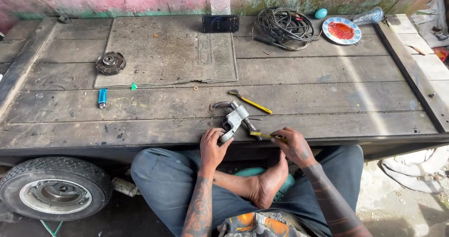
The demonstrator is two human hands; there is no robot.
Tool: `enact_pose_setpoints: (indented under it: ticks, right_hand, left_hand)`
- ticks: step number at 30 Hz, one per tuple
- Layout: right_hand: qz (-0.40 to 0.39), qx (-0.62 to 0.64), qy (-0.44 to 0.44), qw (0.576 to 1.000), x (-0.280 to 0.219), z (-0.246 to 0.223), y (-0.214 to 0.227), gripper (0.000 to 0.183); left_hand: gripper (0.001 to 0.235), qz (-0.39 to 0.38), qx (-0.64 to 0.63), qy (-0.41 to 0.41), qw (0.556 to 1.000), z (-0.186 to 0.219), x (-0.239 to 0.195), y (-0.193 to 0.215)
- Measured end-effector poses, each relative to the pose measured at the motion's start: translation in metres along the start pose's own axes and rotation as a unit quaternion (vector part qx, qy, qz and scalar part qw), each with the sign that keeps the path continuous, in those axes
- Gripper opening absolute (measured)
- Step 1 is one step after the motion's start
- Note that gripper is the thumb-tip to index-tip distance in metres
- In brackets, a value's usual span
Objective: Cleaning a metal engine component using a wire brush and a small scraping tool.
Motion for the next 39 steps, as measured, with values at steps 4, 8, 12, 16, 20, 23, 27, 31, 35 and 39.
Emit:
enact_pose_setpoints:
  ticks: [4, 8, 12, 16, 20, 23, 27, 31, 35, 39]
  right_hand:
    - [0.089, -0.155, -0.007, 0.984, 0.021, 0.069, -0.018, 0.016]
    - [0.118, -0.158, -0.020, 0.980, 0.023, 0.084, -0.018, 0.017]
    - [0.090, -0.009, -0.013, 0.996, 0.009, 0.042, -0.009, 0.016]
    - [0.080, 0.110, -0.055, 0.989, 0.007, 0.050, -0.011, 0.018]
    - [0.084, 0.191, -0.105, 0.972, 0.009, 0.070, -0.009, 0.022]
    - [0.081, 0.212, -0.117, 0.967, 0.009, 0.074, -0.009, 0.023]
    - [0.091, 0.204, -0.080, 0.971, 0.008, 0.088, -0.021, 0.019]
    - [0.096, 0.194, -0.066, 0.974, 0.003, 0.083, -0.018, 0.018]
    - [0.062, 0.123, -0.010, 0.990, -0.002, 0.064, -0.018, 0.019]
    - [0.053, 0.031, -0.005, 0.998, -0.002, 0.051, -0.017, 0.014]
  left_hand:
    - [0.036, 0.010, -0.006, 0.003, 1.000, 0.002, 0.002, 0.003]
    - [0.035, 0.012, -0.008, 0.009, 1.000, 0.004, 0.002, 0.006]
    - [0.031, 0.000, -0.034, 0.025, 0.999, 0.015, 0.006, 0.010]
    - [0.037, -0.011, -0.076, 0.038, 0.996, 0.025, 0.011, 0.020]
    - [0.040, -0.046, -0.139, 0.058, 0.988, 0.022, 0.008, 0.022]
    - [0.038, -0.057, -0.147, 0.041, 0.987, 0.018, 0.006, 0.020]
    - [0.038, -0.064, -0.101, 0.019, 0.993, 0.015, 0.003, 0.013]
    - [0.041, -0.070, -0.089, 0.032, 0.993, 0.017, 0.003, 0.012]
    - [0.040, -0.081, -0.112, 0.050, 0.989, 0.023, 0.005, 0.015]
    - [0.040, -0.071, -0.129, 0.071, 0.987, 0.030, 0.008, 0.013]
Point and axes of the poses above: each hand's wrist, its own x-axis towards the middle knuckle, its own y-axis out of the back of the hand, z = x × y, the point moved 3 cm from there along x, towards the middle knuckle, and after that the axes turned 9 degrees about -x, right-handed, at the moved point
